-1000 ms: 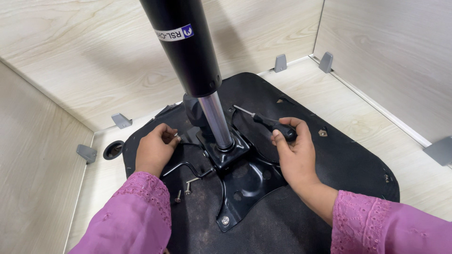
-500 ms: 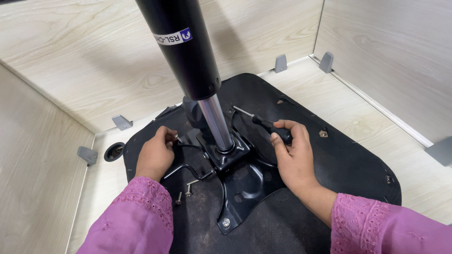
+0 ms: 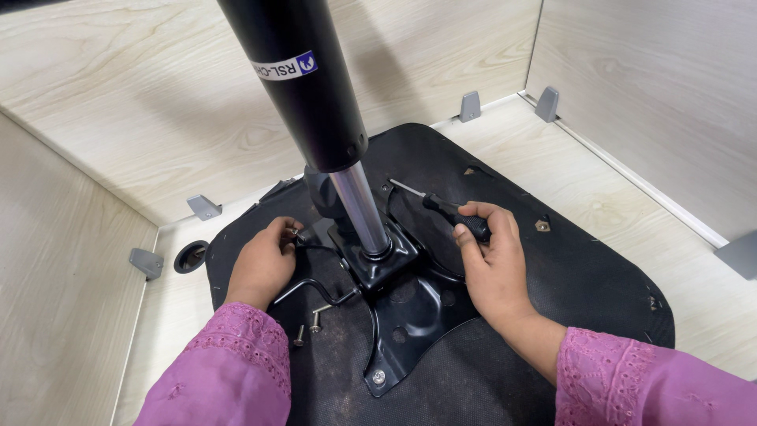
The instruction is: The person uses a screwdriver to tighten screws on the underside of an office chair seat, securing the central gas-lift mechanism. They reposition the seat and continue fastening additional screws to complete the assembly.
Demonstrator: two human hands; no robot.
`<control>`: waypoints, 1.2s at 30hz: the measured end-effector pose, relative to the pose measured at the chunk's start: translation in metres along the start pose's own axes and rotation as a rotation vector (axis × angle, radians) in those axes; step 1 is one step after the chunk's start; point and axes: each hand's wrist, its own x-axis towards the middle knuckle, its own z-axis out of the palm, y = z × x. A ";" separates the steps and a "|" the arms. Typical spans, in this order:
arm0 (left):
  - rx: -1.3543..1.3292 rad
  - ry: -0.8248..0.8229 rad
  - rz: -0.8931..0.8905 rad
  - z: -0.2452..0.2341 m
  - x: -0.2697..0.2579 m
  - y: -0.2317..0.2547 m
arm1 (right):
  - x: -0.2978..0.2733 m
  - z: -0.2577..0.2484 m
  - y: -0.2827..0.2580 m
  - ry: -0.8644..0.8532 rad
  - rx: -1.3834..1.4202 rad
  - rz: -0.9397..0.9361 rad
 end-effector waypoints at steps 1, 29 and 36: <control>0.006 -0.001 -0.002 0.000 0.001 0.000 | 0.000 0.000 0.000 0.001 0.015 -0.005; -0.040 0.048 -0.033 0.000 0.001 -0.005 | 0.068 0.014 -0.015 0.035 0.375 -0.024; -0.059 0.103 -0.040 -0.004 -0.001 0.001 | 0.138 0.049 -0.073 -0.173 0.457 -0.146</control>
